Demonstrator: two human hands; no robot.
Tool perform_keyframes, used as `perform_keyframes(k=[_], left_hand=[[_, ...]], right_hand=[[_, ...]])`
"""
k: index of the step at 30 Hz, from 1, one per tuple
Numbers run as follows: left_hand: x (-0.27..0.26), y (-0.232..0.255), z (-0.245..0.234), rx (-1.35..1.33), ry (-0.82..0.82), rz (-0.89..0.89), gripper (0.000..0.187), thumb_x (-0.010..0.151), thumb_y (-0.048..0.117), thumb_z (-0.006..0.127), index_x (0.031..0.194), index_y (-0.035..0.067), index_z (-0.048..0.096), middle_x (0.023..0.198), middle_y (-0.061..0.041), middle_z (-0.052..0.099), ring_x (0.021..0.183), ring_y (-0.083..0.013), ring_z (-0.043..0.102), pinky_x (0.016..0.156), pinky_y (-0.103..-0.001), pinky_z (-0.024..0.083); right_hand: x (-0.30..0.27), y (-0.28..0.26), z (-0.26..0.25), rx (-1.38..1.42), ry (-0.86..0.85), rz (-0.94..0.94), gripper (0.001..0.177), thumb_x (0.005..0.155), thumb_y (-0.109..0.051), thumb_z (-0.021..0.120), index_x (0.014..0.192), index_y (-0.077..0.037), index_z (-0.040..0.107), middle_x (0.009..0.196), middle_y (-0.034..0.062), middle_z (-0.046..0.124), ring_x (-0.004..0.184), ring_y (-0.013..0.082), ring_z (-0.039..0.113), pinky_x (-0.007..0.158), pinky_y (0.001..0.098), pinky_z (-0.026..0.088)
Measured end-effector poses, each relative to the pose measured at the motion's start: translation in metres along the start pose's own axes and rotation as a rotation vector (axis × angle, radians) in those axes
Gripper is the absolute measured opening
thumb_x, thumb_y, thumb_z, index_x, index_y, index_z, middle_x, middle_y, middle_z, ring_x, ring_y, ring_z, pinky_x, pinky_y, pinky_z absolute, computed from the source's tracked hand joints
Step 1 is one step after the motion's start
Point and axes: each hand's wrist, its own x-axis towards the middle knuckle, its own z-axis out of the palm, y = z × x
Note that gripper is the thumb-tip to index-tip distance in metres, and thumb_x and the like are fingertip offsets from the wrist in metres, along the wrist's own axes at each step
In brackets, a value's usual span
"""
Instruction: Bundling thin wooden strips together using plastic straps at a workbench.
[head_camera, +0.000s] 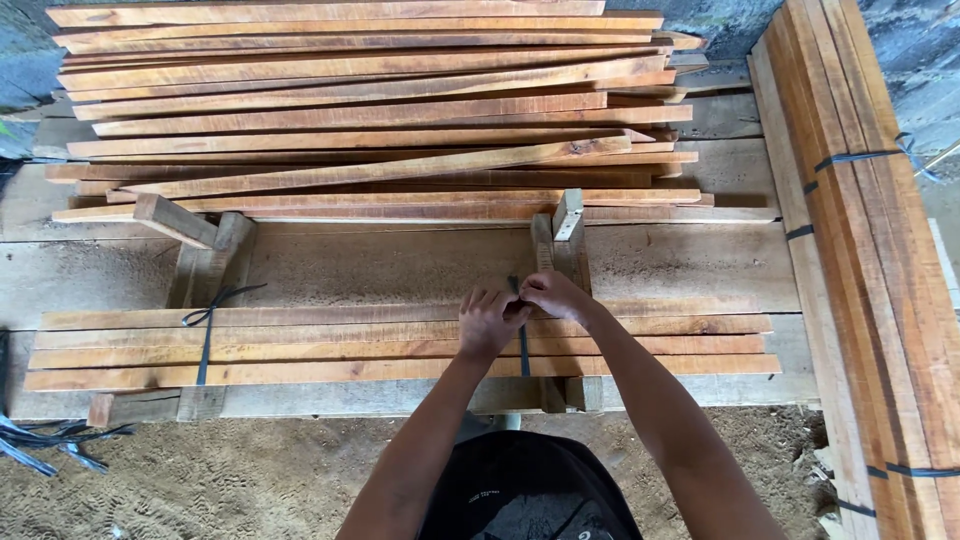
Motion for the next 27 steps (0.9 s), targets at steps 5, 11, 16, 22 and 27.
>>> perform_keyframes(k=[5, 11, 16, 22, 27], left_hand=[[0.004, 0.003, -0.004, 0.038, -0.007, 0.02, 0.019, 0.091, 0.036, 0.077, 0.091, 0.018, 0.071, 0.083, -0.001, 0.069, 0.09, -0.0241, 0.071, 0.098, -0.052, 0.056], [0.014, 0.011, -0.017, 0.093, 0.033, 0.084, 0.012, 0.086, 0.026, 0.076, 0.084, 0.018, 0.067, 0.079, 0.001, 0.065, 0.086, -0.0204, 0.067, 0.101, -0.051, 0.053], [0.018, 0.017, -0.025, 0.068, 0.026, 0.109, 0.012, 0.086, 0.025, 0.073, 0.085, 0.018, 0.063, 0.08, 0.0, 0.061, 0.087, -0.0208, 0.064, 0.102, -0.051, 0.051], [0.021, 0.02, -0.029, 0.079, -0.146, 0.083, 0.008, 0.084, 0.021, 0.058, 0.081, 0.015, 0.054, 0.083, -0.005, 0.053, 0.096, -0.0247, 0.059, 0.107, -0.05, 0.044], [0.021, 0.018, -0.028, 0.059, -0.217, 0.129, 0.015, 0.082, 0.023, 0.054, 0.081, 0.011, 0.062, 0.085, -0.008, 0.055, 0.098, -0.0258, 0.057, 0.105, -0.05, 0.043]], right_hand=[[-0.001, -0.005, -0.001, -0.01, -0.008, 0.024, 0.021, 0.094, -0.024, 0.065, 0.084, -0.007, 0.07, 0.073, 0.0108, 0.064, 0.069, 0.0267, 0.06, 0.07, 0.0441, 0.048], [0.006, 0.017, 0.001, -0.001, 0.005, -0.03, 0.019, 0.095, -0.025, 0.067, 0.089, -0.007, 0.068, 0.076, 0.0136, 0.065, 0.074, 0.0311, 0.062, 0.071, 0.0485, 0.049], [0.004, 0.03, 0.002, -0.004, 0.024, -0.102, 0.012, 0.09, -0.019, 0.067, 0.097, -0.009, 0.069, 0.085, 0.0142, 0.069, 0.081, 0.0334, 0.067, 0.071, 0.0514, 0.052], [0.003, 0.02, 0.011, -0.128, 0.146, -0.084, 0.016, 0.09, -0.019, 0.068, 0.103, -0.01, 0.07, 0.089, 0.0163, 0.072, 0.084, 0.0356, 0.071, 0.07, 0.0495, 0.056], [-0.003, 0.0, 0.018, -0.199, 0.258, -0.055, 0.013, 0.094, -0.017, 0.063, 0.102, -0.007, 0.066, 0.091, 0.0231, 0.07, 0.086, 0.0431, 0.069, 0.07, 0.0539, 0.055]])
